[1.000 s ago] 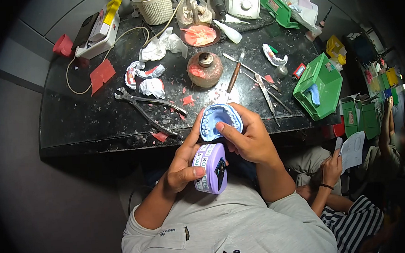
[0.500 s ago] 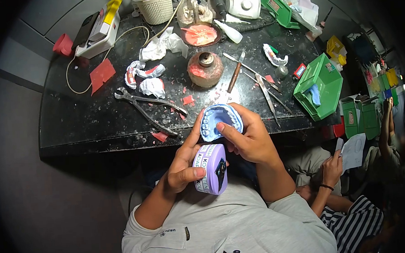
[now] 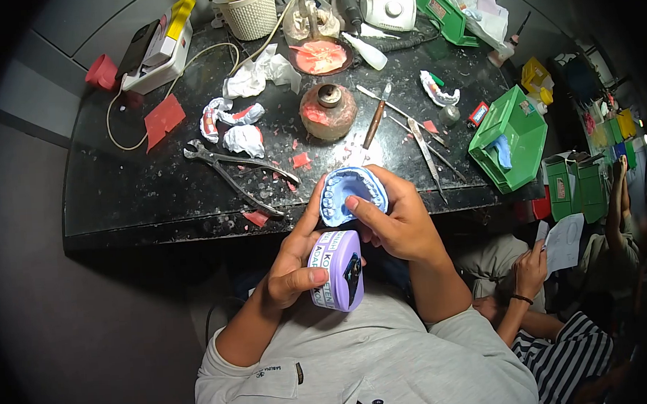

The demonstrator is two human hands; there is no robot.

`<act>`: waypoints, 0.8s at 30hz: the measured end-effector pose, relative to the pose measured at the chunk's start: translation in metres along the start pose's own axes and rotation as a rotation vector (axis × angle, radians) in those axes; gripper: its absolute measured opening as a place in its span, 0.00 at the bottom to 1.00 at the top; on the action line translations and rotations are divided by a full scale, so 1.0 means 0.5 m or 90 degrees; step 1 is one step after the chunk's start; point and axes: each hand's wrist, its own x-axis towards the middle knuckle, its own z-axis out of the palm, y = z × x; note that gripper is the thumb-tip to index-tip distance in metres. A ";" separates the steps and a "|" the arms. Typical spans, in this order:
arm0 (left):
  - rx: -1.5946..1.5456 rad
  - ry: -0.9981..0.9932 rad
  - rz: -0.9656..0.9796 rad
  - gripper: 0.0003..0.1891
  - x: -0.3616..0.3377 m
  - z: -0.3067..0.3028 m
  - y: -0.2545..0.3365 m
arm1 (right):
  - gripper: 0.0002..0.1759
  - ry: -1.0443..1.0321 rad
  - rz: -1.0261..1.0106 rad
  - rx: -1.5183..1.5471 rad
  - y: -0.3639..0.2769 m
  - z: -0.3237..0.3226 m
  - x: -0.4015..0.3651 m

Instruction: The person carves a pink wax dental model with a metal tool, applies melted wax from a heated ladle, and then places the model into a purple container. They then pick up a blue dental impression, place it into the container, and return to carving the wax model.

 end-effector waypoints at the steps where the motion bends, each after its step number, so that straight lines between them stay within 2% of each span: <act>1: 0.000 -0.003 -0.003 0.66 0.000 -0.001 0.000 | 0.13 0.000 0.001 -0.006 -0.001 0.000 0.000; 5: 0.029 0.043 -0.026 0.69 0.000 0.009 0.005 | 0.14 0.004 -0.001 -0.001 0.002 0.000 0.000; 12: 0.023 0.041 -0.026 0.68 0.000 0.009 0.004 | 0.15 0.004 0.003 0.011 -0.005 0.001 0.000; 15: 0.025 0.061 -0.015 0.68 -0.001 0.012 0.004 | 0.18 -0.016 -0.008 -0.016 0.000 -0.001 0.000; 17: 0.028 0.058 -0.027 0.68 -0.002 0.011 0.007 | 0.21 -0.004 -0.081 -0.017 0.015 0.004 0.005; 24: 0.025 0.061 -0.014 0.68 -0.001 0.010 0.002 | 0.24 -0.013 -0.065 -0.020 0.012 0.002 0.005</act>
